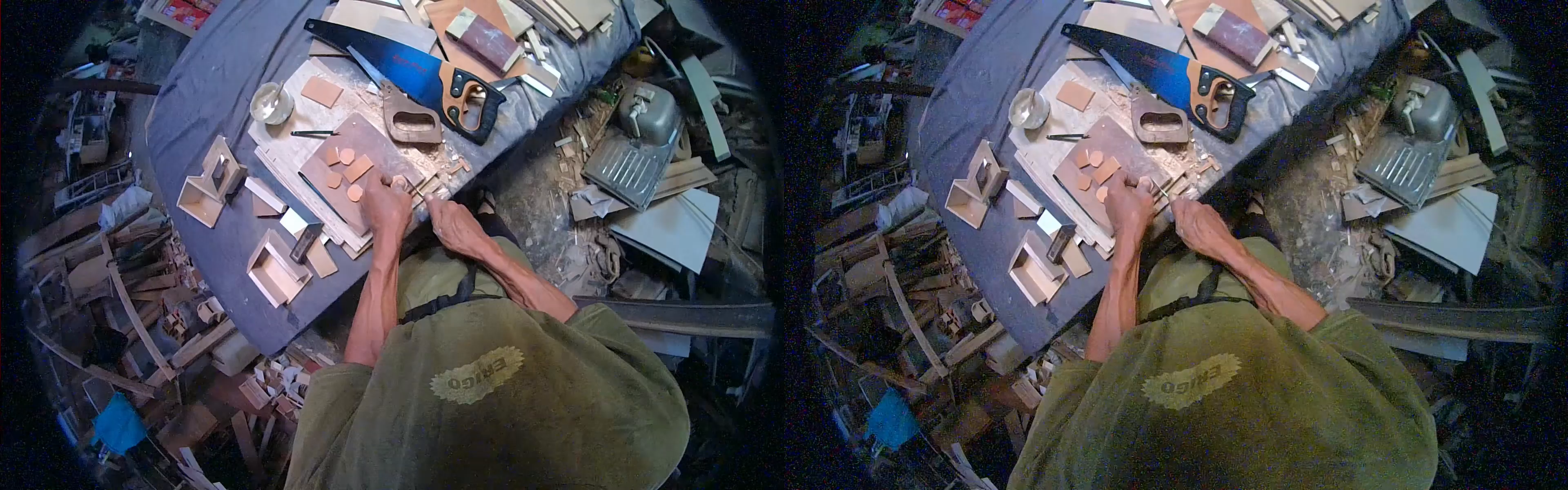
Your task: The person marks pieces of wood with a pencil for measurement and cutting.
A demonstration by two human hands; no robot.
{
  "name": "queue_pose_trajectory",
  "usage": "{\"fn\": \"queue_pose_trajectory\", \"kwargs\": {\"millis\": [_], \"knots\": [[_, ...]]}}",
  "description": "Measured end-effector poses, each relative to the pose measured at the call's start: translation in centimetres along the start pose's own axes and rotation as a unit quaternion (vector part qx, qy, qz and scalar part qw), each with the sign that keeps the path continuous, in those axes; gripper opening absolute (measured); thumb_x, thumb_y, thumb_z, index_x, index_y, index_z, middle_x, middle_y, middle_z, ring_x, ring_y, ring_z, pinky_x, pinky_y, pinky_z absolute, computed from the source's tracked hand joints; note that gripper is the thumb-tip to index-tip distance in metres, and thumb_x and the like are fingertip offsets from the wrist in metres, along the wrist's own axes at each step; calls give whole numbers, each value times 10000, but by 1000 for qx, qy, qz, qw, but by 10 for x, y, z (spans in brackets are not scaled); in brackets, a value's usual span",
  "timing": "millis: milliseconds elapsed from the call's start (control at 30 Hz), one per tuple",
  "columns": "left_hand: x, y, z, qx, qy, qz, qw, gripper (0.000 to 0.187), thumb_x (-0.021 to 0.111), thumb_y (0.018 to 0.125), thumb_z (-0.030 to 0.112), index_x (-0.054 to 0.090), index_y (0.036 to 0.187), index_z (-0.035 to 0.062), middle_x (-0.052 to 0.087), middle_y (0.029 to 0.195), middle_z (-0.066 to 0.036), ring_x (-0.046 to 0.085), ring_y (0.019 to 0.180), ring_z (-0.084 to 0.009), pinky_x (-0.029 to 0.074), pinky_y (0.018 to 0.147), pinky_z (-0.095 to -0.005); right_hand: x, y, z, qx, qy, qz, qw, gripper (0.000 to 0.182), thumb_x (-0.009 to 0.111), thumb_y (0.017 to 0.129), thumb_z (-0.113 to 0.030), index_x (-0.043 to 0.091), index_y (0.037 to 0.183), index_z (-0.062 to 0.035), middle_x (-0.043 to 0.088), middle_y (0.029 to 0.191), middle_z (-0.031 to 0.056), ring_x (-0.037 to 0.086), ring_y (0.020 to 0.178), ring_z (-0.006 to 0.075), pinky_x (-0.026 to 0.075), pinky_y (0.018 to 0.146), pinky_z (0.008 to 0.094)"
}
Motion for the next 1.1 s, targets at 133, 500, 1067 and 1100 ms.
{"fn": "queue_pose_trajectory", "kwargs": {"millis": [133, 500, 1067, 1100], "knots": [[-1, -2, 0, -8, 3, 7, 1000, 234, 722, 814, 171, 619, 928, -5, 679, 891, -240, 645, 878, -450, 483, 762, -496, -6, -5, -6, -36, -20, 35, 999, 182, 453, 948, -83, 524, 1055, 45, 416, 692, 58, 488, 570, 189, 412, 470, 325], [4, 0, -10, 93, -4, -41, 995, 327, 679, 790, 211, 574, 1016, -1, 664, 875, -280, 642, 877, -476, 502, 767, -527, -6, -5, 10, -14, 22, 29, 999, 179, 458, 938, -84, 520, 1050, 40, 447, 632, 123, 517, 492, 255, 417, 423, 378], [-93, 17, -61, 40, -63, 132, 988, 484, 635, 754, 90, 577, 1227, 4, 644, 771, -162, 630, 694, -304, 514, 722, -408, -36, 14, 10, 241, 297, -202, 902, 326, 312, 1044, -217, 481, 1061, 61, 608, 773, 323, 611, 753, 506, 457, 686, 573], [-95, 24, -54, 55, -49, 149, 986, 449, 640, 750, 92, 609, 1189, 5, 644, 792, -165, 634, 725, -307, 515, 745, -415, -39, 14, 9, 247, 294, -207, 900, 329, 310, 1044, -218, 482, 1063, 62, 609, 778, 322, 612, 766, 505, 454, 692, 572]]}}
Point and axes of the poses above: each hand's wrist, its own y-axis towards the middle knuckle, its own x-axis out of the palm, z = x × y, the point moved 6 cm from there along y, towards the middle knuckle
